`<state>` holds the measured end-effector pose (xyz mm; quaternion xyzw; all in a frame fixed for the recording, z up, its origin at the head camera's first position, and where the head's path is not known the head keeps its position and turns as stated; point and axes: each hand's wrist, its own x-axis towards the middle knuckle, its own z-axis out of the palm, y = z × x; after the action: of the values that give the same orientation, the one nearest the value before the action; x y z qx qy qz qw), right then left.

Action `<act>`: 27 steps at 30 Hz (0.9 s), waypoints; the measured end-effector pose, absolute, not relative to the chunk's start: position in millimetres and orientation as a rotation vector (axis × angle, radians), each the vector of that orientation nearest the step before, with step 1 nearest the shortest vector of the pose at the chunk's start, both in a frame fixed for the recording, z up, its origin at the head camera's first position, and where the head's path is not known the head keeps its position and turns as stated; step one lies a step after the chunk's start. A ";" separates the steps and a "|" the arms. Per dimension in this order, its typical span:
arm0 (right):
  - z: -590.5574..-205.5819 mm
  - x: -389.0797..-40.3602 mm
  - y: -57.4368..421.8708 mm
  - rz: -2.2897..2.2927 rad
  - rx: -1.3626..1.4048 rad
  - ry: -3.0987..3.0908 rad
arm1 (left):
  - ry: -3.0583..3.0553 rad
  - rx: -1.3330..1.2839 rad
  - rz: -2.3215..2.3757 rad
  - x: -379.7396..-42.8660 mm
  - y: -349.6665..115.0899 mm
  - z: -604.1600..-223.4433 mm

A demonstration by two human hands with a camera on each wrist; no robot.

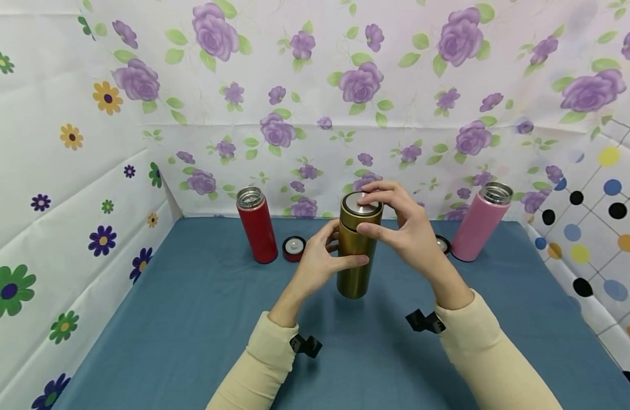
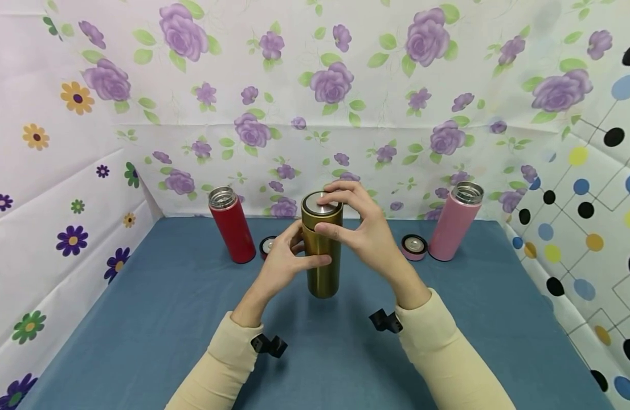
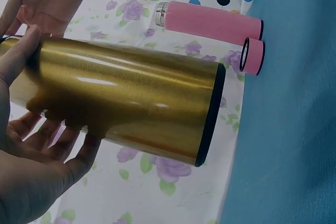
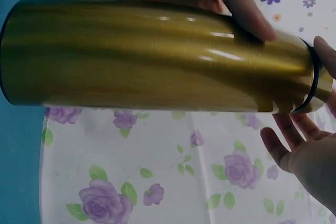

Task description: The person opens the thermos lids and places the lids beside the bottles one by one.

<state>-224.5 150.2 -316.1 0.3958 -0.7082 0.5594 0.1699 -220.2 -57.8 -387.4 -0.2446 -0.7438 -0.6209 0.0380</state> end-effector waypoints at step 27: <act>-311.8 -226.3 156.7 1.581 1.217 -2.068 | -2.252 -0.816 -1.964 -222.4 -64.4 -385.7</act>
<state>-226.3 156.7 -311.8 0.4197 -0.7131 0.5454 0.1338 -222.4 -64.4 -385.7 -0.2634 -0.7268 -0.6339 0.0222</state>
